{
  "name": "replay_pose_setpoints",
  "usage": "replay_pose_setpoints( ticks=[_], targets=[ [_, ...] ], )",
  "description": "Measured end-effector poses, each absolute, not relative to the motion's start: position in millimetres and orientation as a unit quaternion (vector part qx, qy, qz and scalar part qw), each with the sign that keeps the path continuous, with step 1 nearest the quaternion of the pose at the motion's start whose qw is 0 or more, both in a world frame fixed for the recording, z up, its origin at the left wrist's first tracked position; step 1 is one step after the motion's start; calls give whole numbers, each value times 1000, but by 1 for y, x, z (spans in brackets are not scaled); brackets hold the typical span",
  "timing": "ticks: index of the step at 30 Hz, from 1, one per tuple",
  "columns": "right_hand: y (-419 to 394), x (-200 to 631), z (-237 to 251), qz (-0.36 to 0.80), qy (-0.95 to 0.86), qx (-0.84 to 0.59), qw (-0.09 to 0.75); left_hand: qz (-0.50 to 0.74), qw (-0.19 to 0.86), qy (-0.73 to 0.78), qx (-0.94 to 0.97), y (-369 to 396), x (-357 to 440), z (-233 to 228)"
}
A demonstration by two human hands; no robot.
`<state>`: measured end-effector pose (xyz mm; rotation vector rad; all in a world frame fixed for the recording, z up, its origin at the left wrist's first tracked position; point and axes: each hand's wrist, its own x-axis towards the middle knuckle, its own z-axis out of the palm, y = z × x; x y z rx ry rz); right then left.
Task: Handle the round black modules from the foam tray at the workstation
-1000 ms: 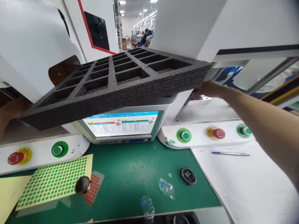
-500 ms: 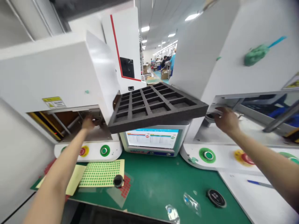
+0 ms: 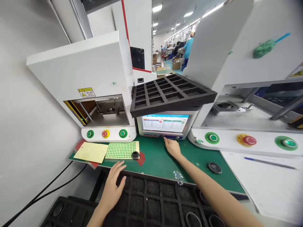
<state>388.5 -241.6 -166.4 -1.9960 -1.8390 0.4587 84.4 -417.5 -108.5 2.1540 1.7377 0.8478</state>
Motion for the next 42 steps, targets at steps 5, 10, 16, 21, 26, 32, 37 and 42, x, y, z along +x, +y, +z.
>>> replay_pose_setpoints(
  ticks=[5,10,16,21,26,32,37,42],
  targets=[
    [-240,391,-170,176,-636,-732,168,200,133,595,767,-410,95,-105],
    [-247,385,-162,196,-617,-742,172,88,143,585,794,-357,139,-85],
    [-271,372,-118,197,-637,-701,253,67,148,650,742,-347,157,-95],
    [-346,366,-98,182,-694,-605,345,152,221,669,694,-354,157,-95],
    [-469,382,-94,164,-710,-517,449,256,386,615,638,-388,170,-84],
    [-562,372,-106,198,-605,-525,566,287,752,444,393,-512,195,-89],
    [-596,355,-114,362,-520,-496,594,386,779,427,249,-578,208,-98],
    [-608,357,-110,387,-484,-482,619,442,631,424,477,-588,213,-101]
  ],
)
